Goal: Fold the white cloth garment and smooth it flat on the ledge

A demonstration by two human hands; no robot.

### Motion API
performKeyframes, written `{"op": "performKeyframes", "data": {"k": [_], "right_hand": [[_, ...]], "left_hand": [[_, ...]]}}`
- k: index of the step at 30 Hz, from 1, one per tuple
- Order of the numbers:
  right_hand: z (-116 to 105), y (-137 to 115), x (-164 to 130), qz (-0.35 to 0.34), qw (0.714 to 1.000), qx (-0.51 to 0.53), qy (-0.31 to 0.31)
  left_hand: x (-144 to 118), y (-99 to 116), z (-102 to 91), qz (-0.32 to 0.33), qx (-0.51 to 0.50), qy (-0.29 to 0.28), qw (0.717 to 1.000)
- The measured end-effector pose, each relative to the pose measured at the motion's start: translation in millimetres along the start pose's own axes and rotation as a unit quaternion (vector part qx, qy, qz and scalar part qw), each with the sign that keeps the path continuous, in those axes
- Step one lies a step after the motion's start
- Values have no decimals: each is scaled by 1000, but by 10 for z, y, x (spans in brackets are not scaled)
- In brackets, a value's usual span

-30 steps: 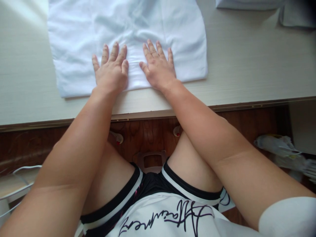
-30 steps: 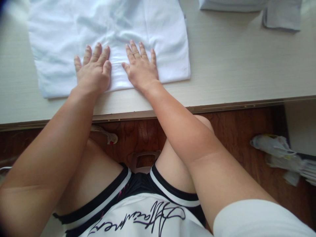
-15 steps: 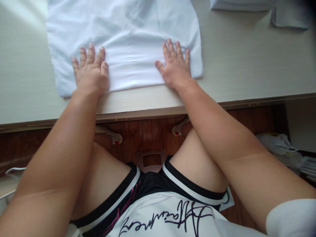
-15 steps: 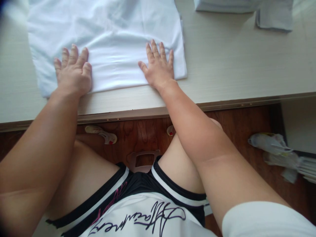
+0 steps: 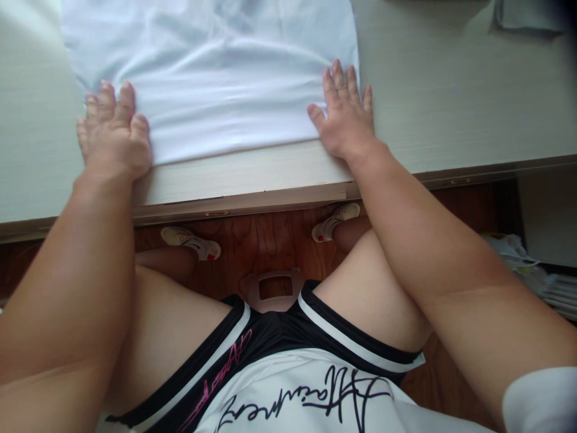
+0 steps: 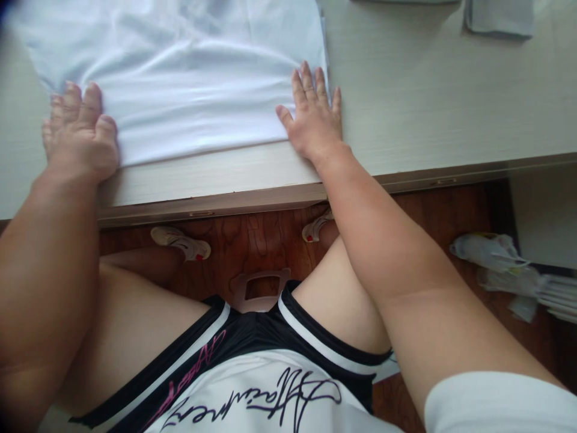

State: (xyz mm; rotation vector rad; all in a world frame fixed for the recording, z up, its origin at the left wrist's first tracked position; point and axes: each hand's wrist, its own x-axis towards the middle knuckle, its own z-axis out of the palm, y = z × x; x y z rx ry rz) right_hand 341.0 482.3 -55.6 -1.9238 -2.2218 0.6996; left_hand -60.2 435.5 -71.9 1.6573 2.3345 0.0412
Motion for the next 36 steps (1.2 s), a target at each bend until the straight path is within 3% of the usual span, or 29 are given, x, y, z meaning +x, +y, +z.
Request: {"op": "performKeyframes", "data": {"k": [4, 11, 20, 25, 31, 36], "right_hand": [[7, 20, -20, -7, 999, -52, 8], [10, 81, -104, -13, 998, -56, -8], [-3, 153, -90, -17, 996, -86, -7], [-50, 34, -126, -6, 990, -122, 64], [-89, -63, -36, 15, 984, -127, 122], [-134, -295, 47, -12, 978, -116, 171]], "left_hand": [[-23, -88, 18, -3, 20, -8, 1000], [-29, -176, 28, 13, 49, -15, 999], [-131, -142, -18, 41, -56, 6, 998], [-156, -127, -72, 30, -62, 10, 998], [-181, 52, -160, 26, -71, 39, 996], [-217, 413, -281, 30, -74, 64, 995]]}}
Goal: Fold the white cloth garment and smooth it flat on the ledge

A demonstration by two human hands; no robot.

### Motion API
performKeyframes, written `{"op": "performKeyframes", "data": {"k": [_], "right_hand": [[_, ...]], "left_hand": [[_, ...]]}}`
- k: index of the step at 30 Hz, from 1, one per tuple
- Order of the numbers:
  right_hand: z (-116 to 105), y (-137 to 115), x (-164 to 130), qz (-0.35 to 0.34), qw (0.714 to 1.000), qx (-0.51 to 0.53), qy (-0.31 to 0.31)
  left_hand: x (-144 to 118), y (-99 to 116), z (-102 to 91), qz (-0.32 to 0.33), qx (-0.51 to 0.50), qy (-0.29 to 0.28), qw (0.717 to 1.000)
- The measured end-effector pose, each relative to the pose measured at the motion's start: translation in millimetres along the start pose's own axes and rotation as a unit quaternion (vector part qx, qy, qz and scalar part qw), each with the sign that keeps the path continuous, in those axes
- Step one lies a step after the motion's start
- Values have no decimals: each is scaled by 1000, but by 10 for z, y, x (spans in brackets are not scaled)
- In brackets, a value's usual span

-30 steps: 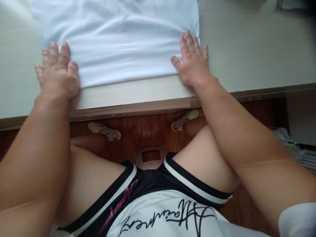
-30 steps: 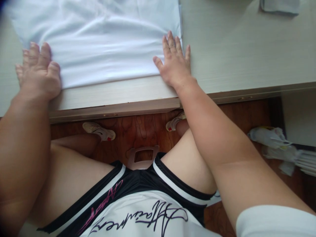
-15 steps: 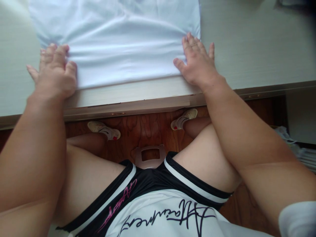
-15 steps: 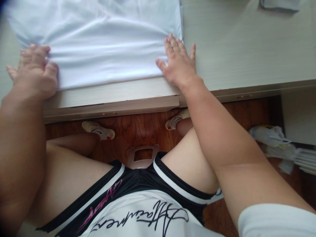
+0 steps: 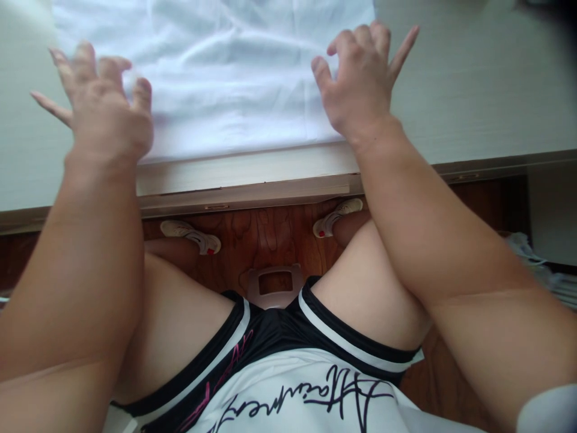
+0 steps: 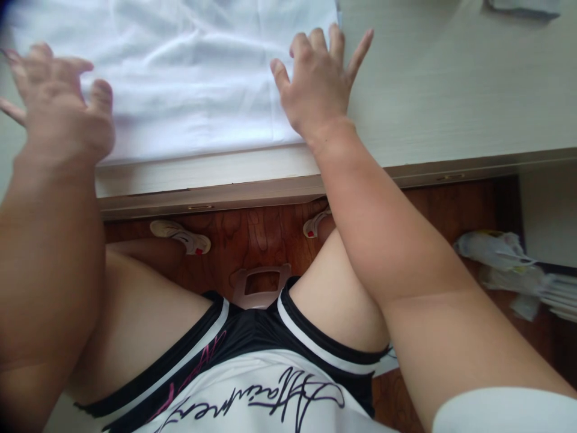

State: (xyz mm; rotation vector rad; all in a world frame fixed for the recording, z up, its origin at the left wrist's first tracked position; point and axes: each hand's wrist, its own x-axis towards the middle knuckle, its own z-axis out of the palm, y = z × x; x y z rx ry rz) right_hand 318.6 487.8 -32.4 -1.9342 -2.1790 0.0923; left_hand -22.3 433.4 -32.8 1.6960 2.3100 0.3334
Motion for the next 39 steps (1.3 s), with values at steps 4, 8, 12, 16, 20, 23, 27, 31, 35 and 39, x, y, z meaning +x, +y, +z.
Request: {"op": "performKeyframes", "data": {"k": [4, 8, 12, 16, 20, 23, 27, 31, 35, 39], "right_hand": [[-98, -387, 27, -57, 996, 59, -34], [-132, -778, 50, -96, 986, 111, -74], [-172, -1007, 133, -99, 981, 116, -120], [-255, -1118, 227, -73, 982, 62, -164], [-287, -1164, 251, -78, 978, 84, -172], [-280, -1163, 230, -68, 977, 42, -196], [-258, -1115, 184, -89, 981, 73, -158], [-214, -1053, 154, -95, 983, 78, -137], [-160, -978, 140, -106, 984, 71, -125], [-87, -880, 138, -104, 984, 77, -120]], "left_hand": [[-15, 427, -27, 57, -52, 8, 997], [23, 865, 44, 88, -96, -2, 991], [94, 1245, 64, 87, -108, -39, 990], [174, 1402, 22, 78, -87, -47, 992], [248, 1336, 49, 83, -85, -58, 991], [255, 1281, 77, 82, -79, -62, 992], [189, 1284, 55, 96, -70, -56, 991], [123, 1294, 31, 95, -71, -50, 992], [92, 1213, 56, 97, -49, -55, 992], [91, 1030, 85, 89, -54, -55, 993]]}}
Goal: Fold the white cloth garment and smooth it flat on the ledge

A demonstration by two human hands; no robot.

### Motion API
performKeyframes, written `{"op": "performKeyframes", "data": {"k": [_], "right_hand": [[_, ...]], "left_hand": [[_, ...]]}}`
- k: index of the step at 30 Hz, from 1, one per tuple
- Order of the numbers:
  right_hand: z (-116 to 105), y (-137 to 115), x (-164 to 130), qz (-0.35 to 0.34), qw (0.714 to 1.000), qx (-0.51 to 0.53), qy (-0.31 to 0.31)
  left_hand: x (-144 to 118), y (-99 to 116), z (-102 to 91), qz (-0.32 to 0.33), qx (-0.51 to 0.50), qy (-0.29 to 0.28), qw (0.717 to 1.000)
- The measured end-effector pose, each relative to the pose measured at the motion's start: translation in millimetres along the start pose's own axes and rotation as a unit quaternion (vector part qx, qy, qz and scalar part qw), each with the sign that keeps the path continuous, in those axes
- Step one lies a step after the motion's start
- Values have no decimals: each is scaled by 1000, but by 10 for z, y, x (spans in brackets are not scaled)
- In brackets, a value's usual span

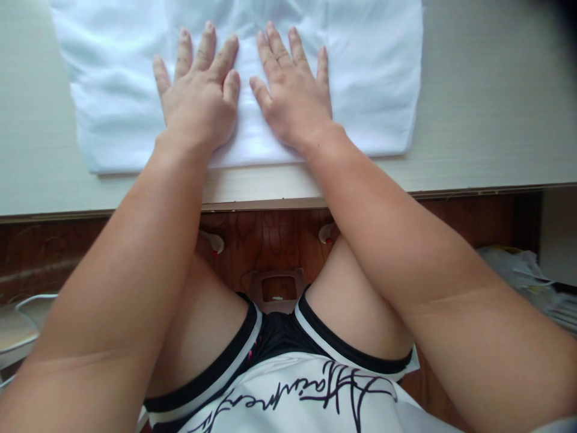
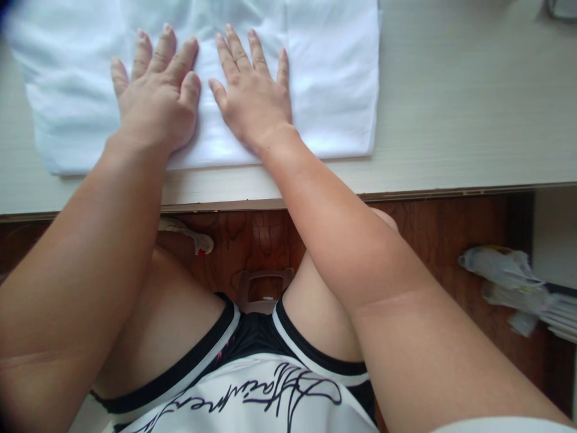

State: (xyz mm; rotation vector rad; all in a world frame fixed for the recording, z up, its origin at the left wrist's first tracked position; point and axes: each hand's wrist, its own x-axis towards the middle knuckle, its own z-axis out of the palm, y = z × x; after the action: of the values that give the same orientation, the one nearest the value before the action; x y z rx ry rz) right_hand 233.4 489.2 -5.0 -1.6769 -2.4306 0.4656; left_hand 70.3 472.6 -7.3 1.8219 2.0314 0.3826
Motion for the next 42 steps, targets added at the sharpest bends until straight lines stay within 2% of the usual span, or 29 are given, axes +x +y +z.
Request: {"op": "performKeyframes", "data": {"k": [5, 15, 21, 27, 31, 42], "right_hand": [[92, 144, 13, 26, 999, 36, 9], [157, 461, -62, 26, 998, 57, 0], [246, 765, -99, 78, 994, 74, 8], [267, 1031, -209, 78, 994, 78, 22], [236, 1125, -289, 76, 996, 53, 17], [254, 1266, -386, 91, 995, -18, 24]], "left_hand": [[-50, -249, -33, -12, 12, 4, 1000], [-143, -656, -103, -61, 59, 11, 996], [-201, -1007, -95, -71, 18, 24, 997], [-357, -1285, -120, -85, 19, 17, 996], [-463, -1350, -125, -82, 6, 14, 996], [-618, -1302, -68, -81, -11, -2, 997]]}}
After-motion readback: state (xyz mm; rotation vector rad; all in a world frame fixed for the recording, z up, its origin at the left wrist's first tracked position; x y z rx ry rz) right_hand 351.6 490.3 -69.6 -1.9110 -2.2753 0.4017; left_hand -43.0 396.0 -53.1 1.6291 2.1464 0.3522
